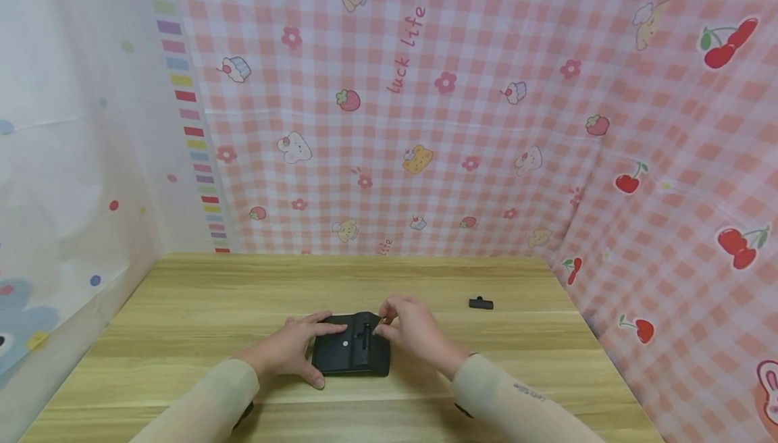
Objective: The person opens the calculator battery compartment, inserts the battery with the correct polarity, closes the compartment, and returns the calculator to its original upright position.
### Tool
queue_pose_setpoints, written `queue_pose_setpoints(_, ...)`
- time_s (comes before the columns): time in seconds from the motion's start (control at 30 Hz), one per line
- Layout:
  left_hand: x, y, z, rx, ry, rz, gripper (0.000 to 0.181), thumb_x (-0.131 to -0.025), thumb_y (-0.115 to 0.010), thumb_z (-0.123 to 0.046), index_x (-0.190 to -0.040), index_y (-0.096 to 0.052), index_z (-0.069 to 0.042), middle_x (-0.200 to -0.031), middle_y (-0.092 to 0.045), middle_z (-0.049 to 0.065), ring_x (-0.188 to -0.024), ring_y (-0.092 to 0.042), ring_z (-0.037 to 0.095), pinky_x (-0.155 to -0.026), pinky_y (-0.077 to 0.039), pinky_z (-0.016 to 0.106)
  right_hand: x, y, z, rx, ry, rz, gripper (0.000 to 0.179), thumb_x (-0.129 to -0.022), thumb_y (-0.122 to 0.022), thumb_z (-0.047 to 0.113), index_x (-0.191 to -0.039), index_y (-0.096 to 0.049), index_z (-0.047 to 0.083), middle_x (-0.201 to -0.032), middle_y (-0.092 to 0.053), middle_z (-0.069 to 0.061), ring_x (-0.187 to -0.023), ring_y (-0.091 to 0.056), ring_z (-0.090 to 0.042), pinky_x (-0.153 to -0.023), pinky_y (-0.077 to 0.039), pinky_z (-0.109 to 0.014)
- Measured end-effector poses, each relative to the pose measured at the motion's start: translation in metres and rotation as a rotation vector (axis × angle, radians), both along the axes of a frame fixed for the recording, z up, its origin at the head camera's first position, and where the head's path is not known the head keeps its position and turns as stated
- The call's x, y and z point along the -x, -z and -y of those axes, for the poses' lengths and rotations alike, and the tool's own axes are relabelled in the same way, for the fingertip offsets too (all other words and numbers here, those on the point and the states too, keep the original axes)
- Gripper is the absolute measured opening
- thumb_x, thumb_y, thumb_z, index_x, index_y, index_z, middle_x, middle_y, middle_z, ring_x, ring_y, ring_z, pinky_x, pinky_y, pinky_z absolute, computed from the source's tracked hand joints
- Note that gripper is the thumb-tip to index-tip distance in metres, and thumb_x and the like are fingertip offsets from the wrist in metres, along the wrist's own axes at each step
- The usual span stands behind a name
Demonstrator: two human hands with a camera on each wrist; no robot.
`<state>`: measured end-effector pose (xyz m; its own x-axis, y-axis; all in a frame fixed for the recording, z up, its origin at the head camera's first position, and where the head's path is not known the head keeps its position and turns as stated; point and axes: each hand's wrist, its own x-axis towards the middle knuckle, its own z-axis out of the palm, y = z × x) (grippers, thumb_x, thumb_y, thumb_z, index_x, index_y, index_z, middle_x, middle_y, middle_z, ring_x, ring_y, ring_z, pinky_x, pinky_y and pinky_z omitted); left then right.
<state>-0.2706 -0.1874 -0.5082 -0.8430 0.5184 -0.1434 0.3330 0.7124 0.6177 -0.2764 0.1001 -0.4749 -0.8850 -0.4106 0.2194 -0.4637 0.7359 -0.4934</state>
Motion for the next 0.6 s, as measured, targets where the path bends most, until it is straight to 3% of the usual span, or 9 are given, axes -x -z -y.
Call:
queue_pose_setpoints(0.43,-0.0004,-0.0012,0.0002,0.003,0.002,0.006,0.102,-0.064,-0.103,-0.031,-0.155,-0.058,-0.029,-0.174,-0.032,0.02,-0.16,-0.032,0.048,-0.123,-0.006,0.084,-0.0008,0.0029,0.0031,-0.012,-0.034,-0.022,0.019,-0.092,-0.086,0.02,-0.097,-0.068,0.016,-0.092,-0.076,0.002,-0.096,-0.066,-0.026,-0.078,-0.052,-0.034)
queue_pose_setpoints(0.6,-0.0002,-0.0011,0.0003,0.004,-0.002,0.013,0.102,-0.064,-0.103,-0.03,-0.155,-0.058,-0.029,-0.174,-0.032,0.019,-0.16,-0.032,0.047,-0.123,-0.006,0.084,-0.0007,0.0014,0.0046,-0.034,-0.02,0.003,0.017,-0.094,-0.084,0.024,-0.099,-0.068,0.019,-0.094,-0.073,0.004,-0.096,-0.065,-0.021,-0.079,-0.053,-0.032)
